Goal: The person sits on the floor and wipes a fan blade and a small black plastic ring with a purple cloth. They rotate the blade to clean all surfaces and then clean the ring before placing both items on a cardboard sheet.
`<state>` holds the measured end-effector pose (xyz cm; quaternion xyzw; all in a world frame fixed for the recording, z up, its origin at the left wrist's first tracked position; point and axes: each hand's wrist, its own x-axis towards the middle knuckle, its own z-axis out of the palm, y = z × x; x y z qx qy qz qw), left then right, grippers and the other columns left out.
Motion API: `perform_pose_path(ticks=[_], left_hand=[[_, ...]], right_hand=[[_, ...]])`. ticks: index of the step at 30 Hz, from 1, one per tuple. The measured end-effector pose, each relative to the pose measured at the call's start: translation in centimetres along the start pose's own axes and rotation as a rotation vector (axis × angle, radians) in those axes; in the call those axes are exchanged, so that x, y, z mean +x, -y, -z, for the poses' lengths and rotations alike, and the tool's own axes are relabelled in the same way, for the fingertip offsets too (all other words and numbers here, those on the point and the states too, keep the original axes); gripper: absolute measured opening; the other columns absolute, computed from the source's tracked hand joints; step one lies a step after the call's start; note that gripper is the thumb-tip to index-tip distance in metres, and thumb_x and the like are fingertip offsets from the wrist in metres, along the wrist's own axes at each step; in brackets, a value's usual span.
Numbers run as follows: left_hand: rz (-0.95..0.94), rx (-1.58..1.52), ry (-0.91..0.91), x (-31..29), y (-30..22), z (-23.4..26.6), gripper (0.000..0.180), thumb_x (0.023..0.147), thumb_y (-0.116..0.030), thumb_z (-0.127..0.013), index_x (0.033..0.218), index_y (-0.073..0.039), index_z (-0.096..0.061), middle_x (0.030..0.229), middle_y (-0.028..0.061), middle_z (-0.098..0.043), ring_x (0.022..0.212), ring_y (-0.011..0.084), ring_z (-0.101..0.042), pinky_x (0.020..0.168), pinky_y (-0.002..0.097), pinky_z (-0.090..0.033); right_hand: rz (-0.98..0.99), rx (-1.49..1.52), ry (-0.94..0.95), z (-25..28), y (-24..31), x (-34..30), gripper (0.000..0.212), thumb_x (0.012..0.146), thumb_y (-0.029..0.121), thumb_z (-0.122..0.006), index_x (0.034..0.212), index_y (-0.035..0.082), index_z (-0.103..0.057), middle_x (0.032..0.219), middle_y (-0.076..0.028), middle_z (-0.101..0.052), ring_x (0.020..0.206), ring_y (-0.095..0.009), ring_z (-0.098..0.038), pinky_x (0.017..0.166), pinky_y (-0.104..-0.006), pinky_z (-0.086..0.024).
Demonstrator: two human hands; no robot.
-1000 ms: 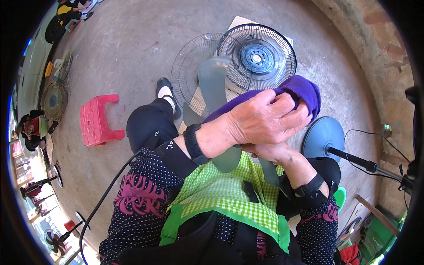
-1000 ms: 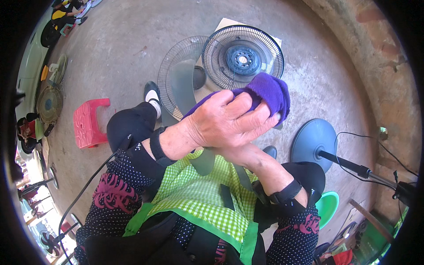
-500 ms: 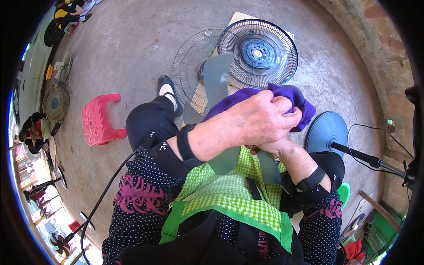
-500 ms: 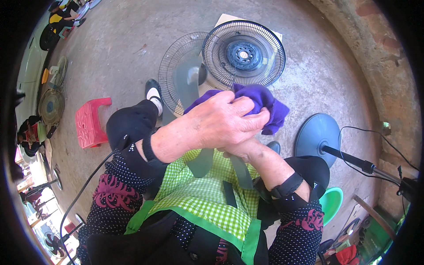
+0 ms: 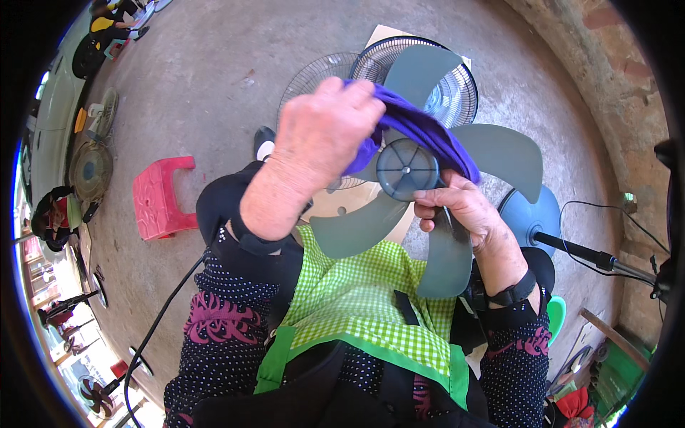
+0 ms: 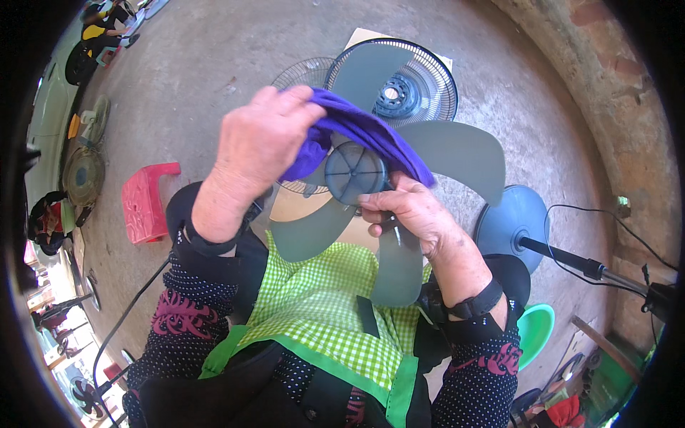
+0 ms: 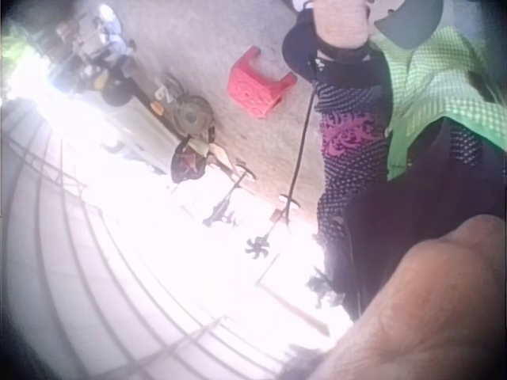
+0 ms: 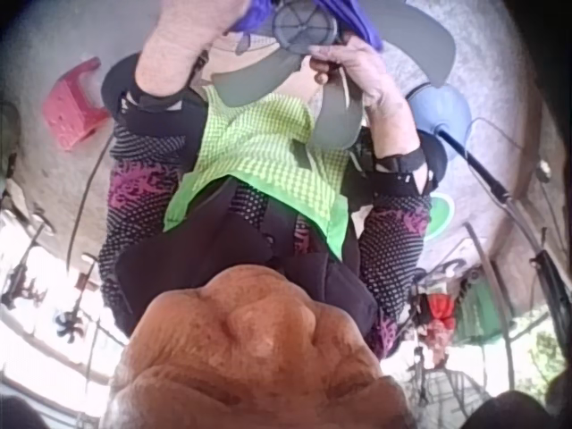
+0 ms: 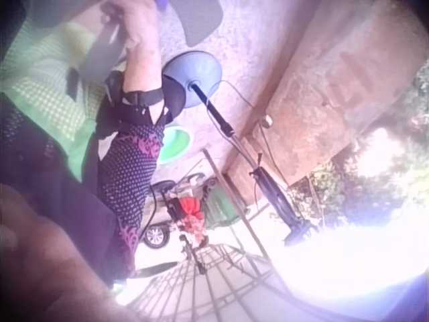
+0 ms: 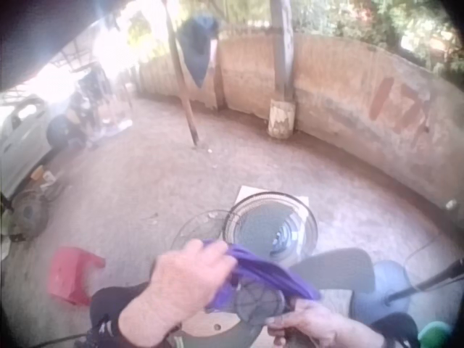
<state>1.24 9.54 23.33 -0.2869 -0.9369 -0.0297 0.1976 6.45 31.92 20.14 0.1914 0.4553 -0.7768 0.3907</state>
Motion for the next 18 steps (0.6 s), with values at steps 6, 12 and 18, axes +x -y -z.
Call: perform_pose_path(ticks=[6,12,18], left_hand=[[0.506,-0.646,-0.566,0.1,5.1,2.2,0.017,0.090,-0.005,-0.058,0.105,-0.004,-0.067,0.105,0.0067,-0.067,0.098,0.0157,-0.064,0.085,0.0284,-0.050],[0.538,-1.438,-0.588,-0.7,3.5,2.3,0.021,0.094,-0.004,-0.055,0.113,-0.005,-0.063,0.106,0.0015,-0.064,0.094,0.0111,-0.060,0.085,0.0246,-0.048],[-0.239,-0.371,-0.042,-0.9,-5.3,-0.8,0.047,0.072,-0.019,-0.069,0.117,-0.022,-0.062,0.126,0.0048,-0.055,0.101,0.0218,-0.058,0.083,0.0354,-0.048]], right_hand=[[0.072,0.082,-0.054,0.8,0.2,-0.1,0.030,0.083,-0.001,-0.065,0.101,0.002,-0.042,0.076,-0.005,-0.053,0.063,-0.013,-0.054,0.054,-0.0270,-0.050],[0.124,0.108,0.001,1.4,-0.3,0.2,0.029,0.081,-0.005,-0.061,0.105,0.003,-0.047,0.080,-0.005,-0.052,0.065,-0.012,-0.050,0.055,-0.0294,-0.049],[0.245,0.012,-0.115,1.2,-1.0,0.8,0.032,0.076,-0.007,-0.061,0.106,0.002,-0.054,0.082,-0.006,-0.061,0.067,-0.015,-0.061,0.058,-0.0271,-0.051]])
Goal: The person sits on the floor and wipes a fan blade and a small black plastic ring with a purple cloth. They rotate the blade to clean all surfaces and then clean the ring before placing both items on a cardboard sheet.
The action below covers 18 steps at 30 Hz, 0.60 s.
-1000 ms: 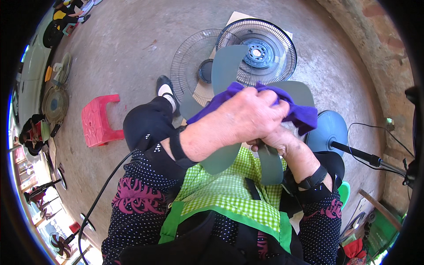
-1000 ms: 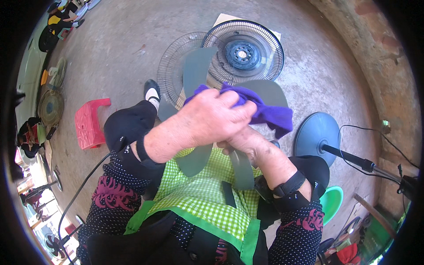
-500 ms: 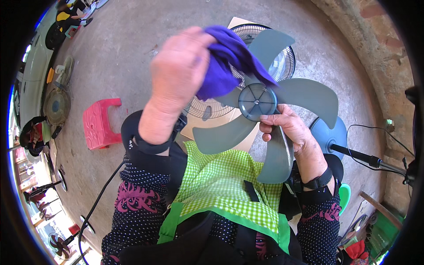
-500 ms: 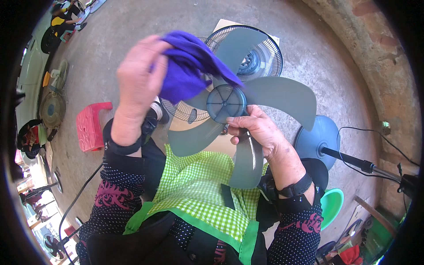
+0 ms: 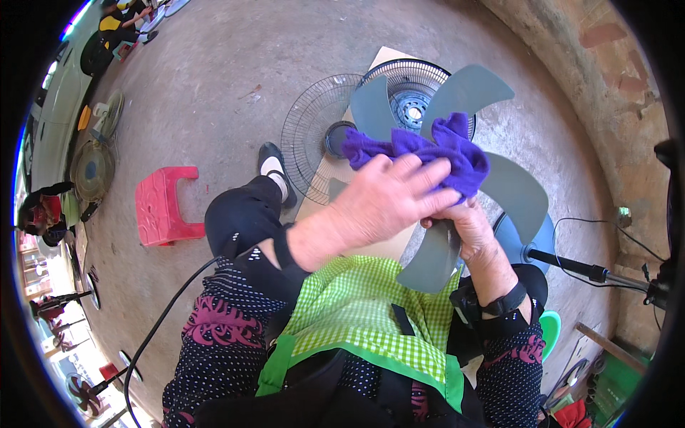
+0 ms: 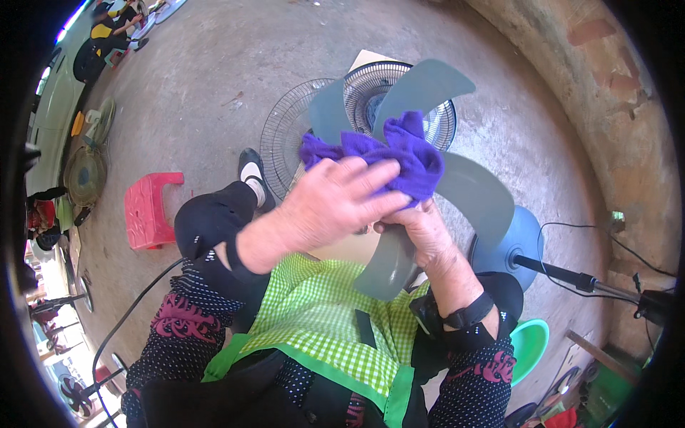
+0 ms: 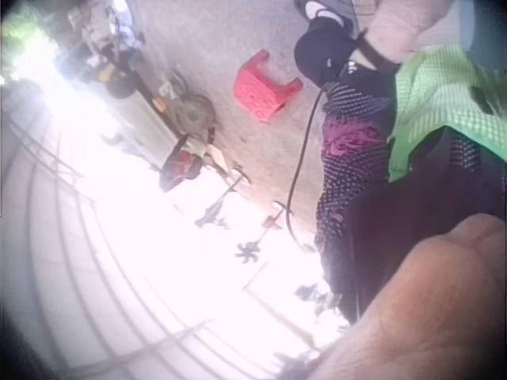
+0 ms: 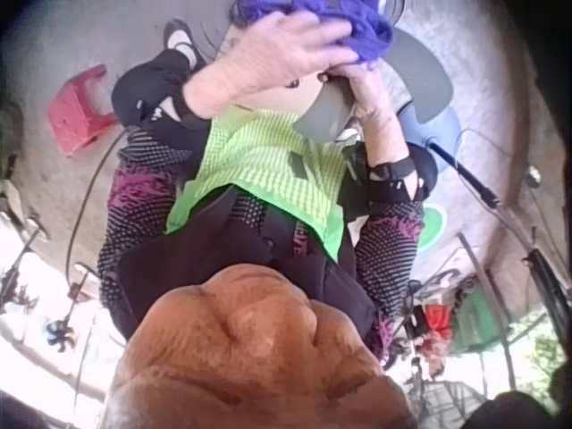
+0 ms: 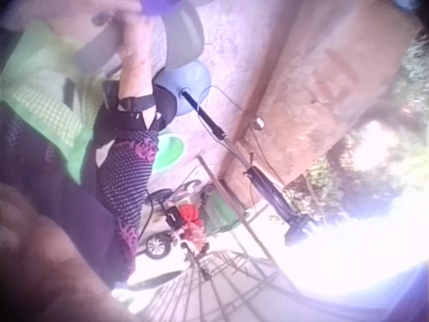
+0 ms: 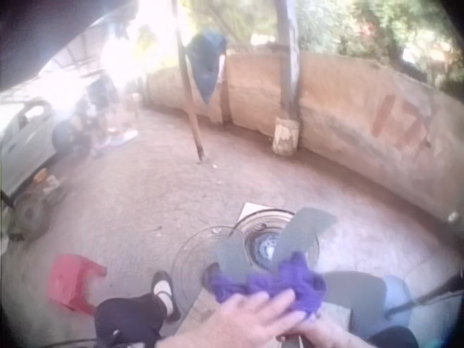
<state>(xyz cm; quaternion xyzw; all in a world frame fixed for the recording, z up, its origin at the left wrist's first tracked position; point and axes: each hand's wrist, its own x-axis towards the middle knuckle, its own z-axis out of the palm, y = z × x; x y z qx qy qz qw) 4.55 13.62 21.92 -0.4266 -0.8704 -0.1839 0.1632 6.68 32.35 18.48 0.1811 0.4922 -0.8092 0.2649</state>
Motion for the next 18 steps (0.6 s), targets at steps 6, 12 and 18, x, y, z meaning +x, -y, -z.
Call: perform_pose_path(ticks=[6,12,18], left_hand=[[0.208,0.128,-0.007,0.0,2.6,-0.7,0.048,0.067,-0.014,-0.071,0.113,-0.020,-0.060,0.110,0.0057,-0.055,0.085,0.0236,-0.056,0.069,0.0320,-0.056],[0.581,0.160,0.124,-0.9,7.1,1.1,0.038,0.075,-0.016,-0.069,0.112,-0.015,-0.061,0.108,0.0093,-0.057,0.101,0.0303,-0.059,0.079,0.0403,-0.055],[0.804,0.036,-0.166,-2.7,9.5,4.8,0.026,0.082,-0.010,-0.061,0.107,-0.010,-0.066,0.093,0.0057,-0.066,0.077,0.0194,-0.064,0.070,0.0336,-0.052]], right_hand=[[0.050,0.056,0.076,-0.6,0.6,-0.7,0.040,0.076,-0.002,-0.064,0.114,0.003,-0.051,0.090,-0.005,-0.059,0.070,-0.013,-0.058,0.061,-0.0288,-0.050],[0.062,0.045,0.107,-0.7,1.3,-1.5,0.036,0.080,-0.002,-0.063,0.113,0.003,-0.049,0.081,-0.002,-0.050,0.066,-0.011,-0.044,0.057,-0.0268,-0.040],[0.290,-0.194,-0.031,0.5,2.2,-2.5,0.040,0.083,0.007,-0.066,0.121,0.003,-0.054,0.098,-0.003,-0.057,0.083,-0.010,-0.052,0.076,-0.0254,-0.044]])
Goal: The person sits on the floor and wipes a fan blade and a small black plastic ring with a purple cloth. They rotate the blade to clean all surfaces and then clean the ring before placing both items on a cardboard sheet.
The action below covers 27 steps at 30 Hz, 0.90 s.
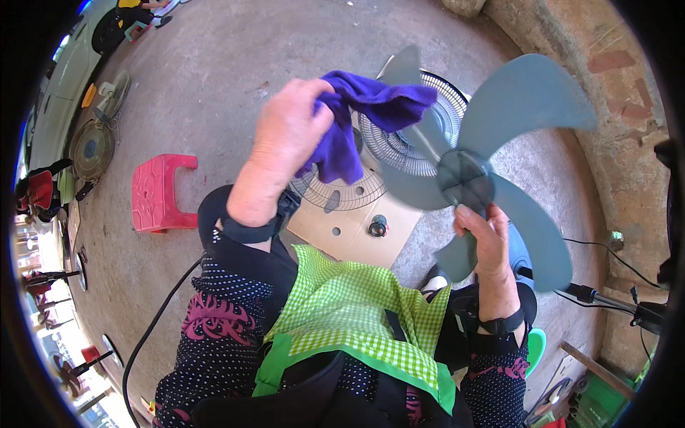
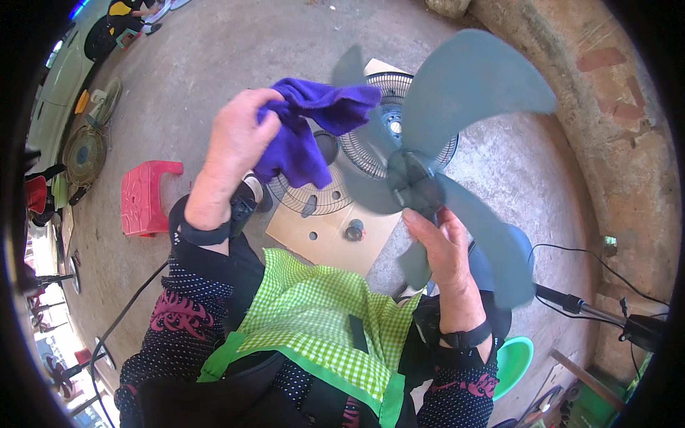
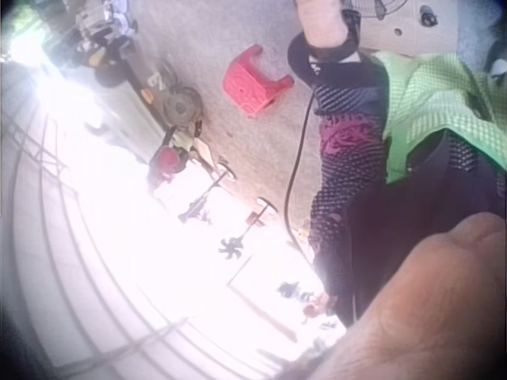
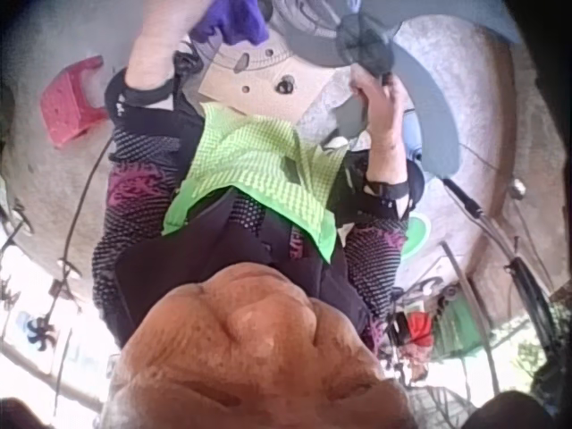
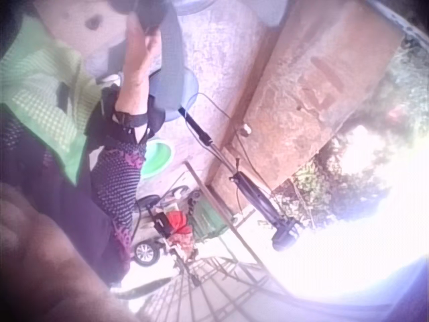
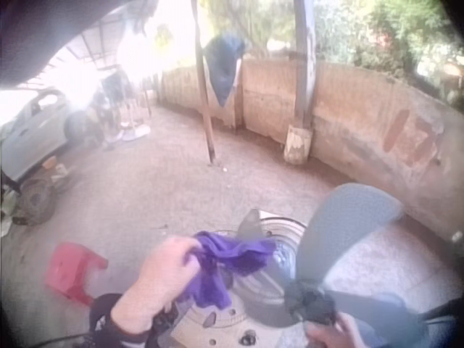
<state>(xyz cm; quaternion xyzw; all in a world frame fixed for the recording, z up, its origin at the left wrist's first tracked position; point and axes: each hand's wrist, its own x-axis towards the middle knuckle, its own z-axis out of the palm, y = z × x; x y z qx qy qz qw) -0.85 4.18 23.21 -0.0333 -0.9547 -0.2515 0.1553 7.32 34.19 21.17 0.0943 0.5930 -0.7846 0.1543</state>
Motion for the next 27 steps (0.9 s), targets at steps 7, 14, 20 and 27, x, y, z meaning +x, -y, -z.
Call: perform_pose_path(ticks=[7,14,20,27], left_hand=[[0.424,-1.546,-0.094,0.7,1.6,5.8,0.032,0.089,-0.015,-0.054,0.119,-0.003,-0.056,0.112,0.0104,-0.063,0.099,0.0192,-0.063,0.090,0.0348,-0.052],[0.290,-1.520,0.408,-0.9,-1.0,2.6,0.031,0.085,-0.007,-0.054,0.116,-0.001,-0.056,0.108,0.0083,-0.062,0.097,0.0167,-0.062,0.089,0.0305,-0.051],[0.141,-0.830,0.544,-2.6,-4.4,-1.3,0.037,0.081,-0.014,-0.068,0.115,-0.004,-0.058,0.101,0.0067,-0.062,0.094,0.0134,-0.059,0.084,0.0267,-0.050],[0.199,-0.802,0.752,-2.5,-3.6,-1.0,0.051,0.075,-0.016,-0.074,0.122,-0.002,-0.058,0.105,0.0086,-0.065,0.093,0.0154,-0.062,0.084,0.0293,-0.051]], right_hand=[[0.913,-1.067,-0.254,1.3,1.3,1.4,0.047,0.075,-0.001,-0.070,0.118,0.018,-0.065,0.119,-0.011,-0.054,0.093,-0.024,-0.063,0.082,-0.0314,-0.051],[1.065,-1.638,-0.360,0.0,0.9,1.1,0.052,0.067,0.004,-0.070,0.113,0.030,-0.068,0.116,-0.008,-0.054,0.086,-0.023,-0.063,0.068,-0.0329,-0.051],[1.076,-1.826,-0.293,-0.2,0.6,1.4,0.053,0.070,0.011,-0.070,0.114,0.039,-0.066,0.120,-0.001,-0.050,0.078,-0.017,-0.054,0.067,-0.0340,-0.042],[1.149,-1.834,-0.269,-0.3,0.3,1.0,0.057,0.071,0.008,-0.068,0.117,0.041,-0.064,0.125,-0.002,-0.049,0.087,-0.018,-0.055,0.083,-0.0361,-0.043]])
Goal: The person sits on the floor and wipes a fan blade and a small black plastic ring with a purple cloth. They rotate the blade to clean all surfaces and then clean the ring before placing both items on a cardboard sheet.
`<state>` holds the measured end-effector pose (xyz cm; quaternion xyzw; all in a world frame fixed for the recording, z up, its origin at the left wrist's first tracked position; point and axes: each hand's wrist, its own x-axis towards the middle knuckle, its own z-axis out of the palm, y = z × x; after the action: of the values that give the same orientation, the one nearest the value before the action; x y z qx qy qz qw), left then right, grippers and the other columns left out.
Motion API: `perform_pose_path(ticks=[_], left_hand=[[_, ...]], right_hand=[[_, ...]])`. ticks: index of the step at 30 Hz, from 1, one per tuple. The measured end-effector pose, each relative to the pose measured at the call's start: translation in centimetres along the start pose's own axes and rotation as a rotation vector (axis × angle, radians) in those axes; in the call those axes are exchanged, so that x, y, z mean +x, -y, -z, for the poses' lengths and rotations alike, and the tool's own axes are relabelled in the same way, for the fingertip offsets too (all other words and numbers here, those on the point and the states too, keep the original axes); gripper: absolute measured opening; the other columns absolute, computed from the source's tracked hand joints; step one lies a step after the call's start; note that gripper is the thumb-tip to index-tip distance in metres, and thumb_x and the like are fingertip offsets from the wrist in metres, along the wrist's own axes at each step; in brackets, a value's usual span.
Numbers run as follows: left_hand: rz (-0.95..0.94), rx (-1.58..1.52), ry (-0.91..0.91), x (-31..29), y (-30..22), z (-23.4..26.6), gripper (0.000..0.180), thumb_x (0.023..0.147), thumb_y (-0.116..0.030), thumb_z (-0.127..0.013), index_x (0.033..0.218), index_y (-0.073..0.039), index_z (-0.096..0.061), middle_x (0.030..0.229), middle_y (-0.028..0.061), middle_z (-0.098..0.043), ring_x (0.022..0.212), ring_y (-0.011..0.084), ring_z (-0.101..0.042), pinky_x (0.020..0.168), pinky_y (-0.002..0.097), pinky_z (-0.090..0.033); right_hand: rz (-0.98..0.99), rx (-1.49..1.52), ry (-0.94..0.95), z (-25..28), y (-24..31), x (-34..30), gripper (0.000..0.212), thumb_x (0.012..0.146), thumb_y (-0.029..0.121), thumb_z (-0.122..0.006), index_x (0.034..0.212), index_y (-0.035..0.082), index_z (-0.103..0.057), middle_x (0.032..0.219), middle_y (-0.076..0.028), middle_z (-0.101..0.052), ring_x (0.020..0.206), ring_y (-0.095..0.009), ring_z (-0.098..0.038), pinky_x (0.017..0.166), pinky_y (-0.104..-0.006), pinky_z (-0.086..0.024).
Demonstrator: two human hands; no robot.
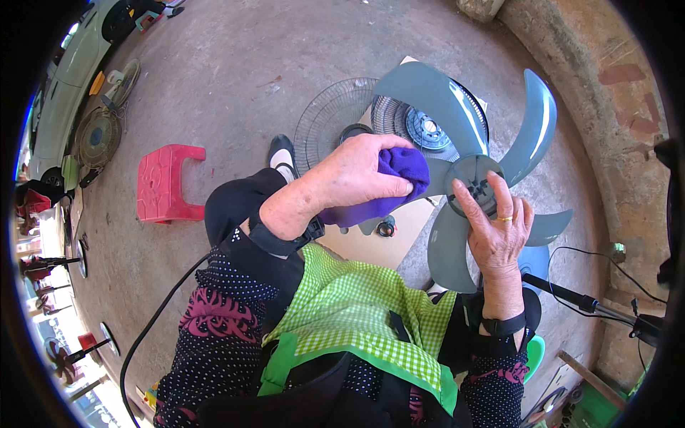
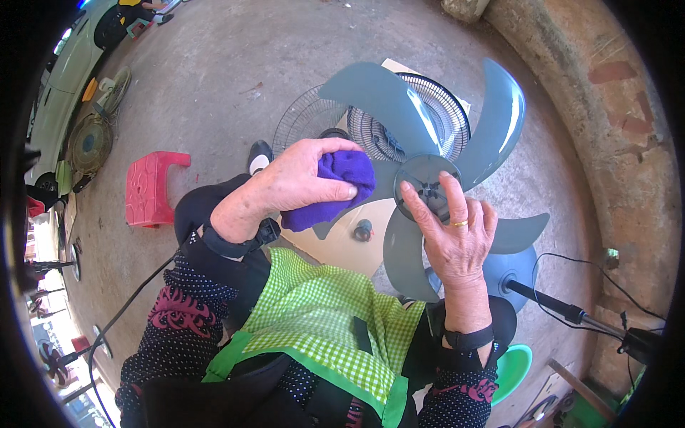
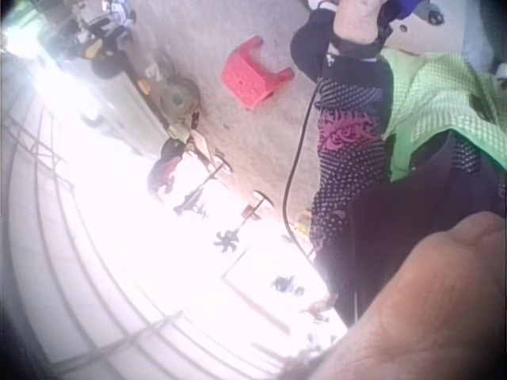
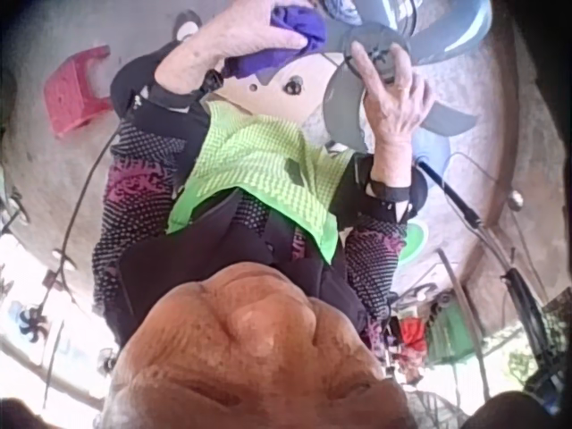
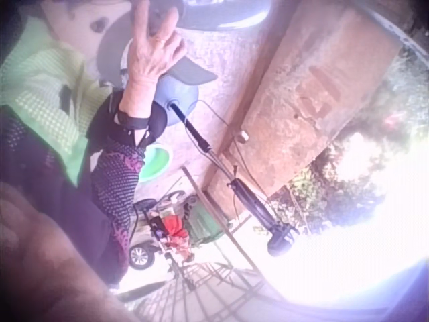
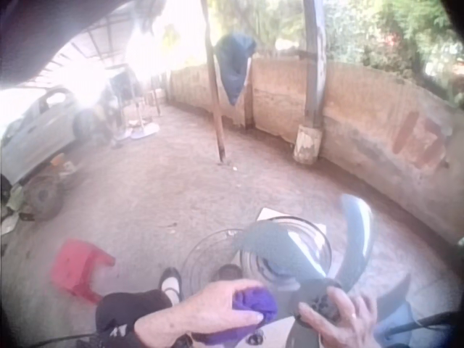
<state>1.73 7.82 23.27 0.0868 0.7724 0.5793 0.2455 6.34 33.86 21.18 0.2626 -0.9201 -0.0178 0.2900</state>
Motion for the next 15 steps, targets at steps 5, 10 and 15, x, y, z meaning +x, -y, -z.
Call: perform_pose_path(ticks=[5,10,15], left_hand=[[-0.024,-0.259,-0.151,0.4,0.4,0.6,0.047,0.078,-0.008,-0.072,0.121,0.004,-0.056,0.102,0.0103,-0.066,0.089,0.0164,-0.065,0.080,0.0305,-0.055],[-0.102,-0.618,-0.185,0.5,0.6,2.5,0.044,0.082,-0.007,-0.069,0.122,0.004,-0.054,0.103,0.0132,-0.065,0.089,0.0204,-0.066,0.080,0.0373,-0.058],[-0.106,-0.577,-0.113,0.5,0.6,2.4,0.041,0.083,-0.009,-0.070,0.119,0.004,-0.057,0.103,0.0110,-0.066,0.090,0.0182,-0.066,0.080,0.0325,-0.056]], right_hand=[[-0.017,-0.032,-0.081,0.0,0.0,0.4,0.053,0.075,0.002,-0.067,0.119,0.031,-0.065,0.130,-0.007,-0.050,0.109,-0.025,-0.055,0.098,-0.0409,-0.041],[-0.405,0.621,-0.196,0.2,-0.7,0.1,0.036,0.084,0.010,-0.062,0.119,0.004,-0.059,0.119,-0.015,-0.058,0.111,-0.028,-0.055,0.094,-0.0367,-0.044],[-0.836,1.326,0.321,0.6,-2.4,0.2,0.064,0.084,0.044,-0.066,0.130,0.002,-0.052,0.118,-0.015,-0.059,0.112,-0.024,-0.055,0.096,-0.0380,-0.043]])
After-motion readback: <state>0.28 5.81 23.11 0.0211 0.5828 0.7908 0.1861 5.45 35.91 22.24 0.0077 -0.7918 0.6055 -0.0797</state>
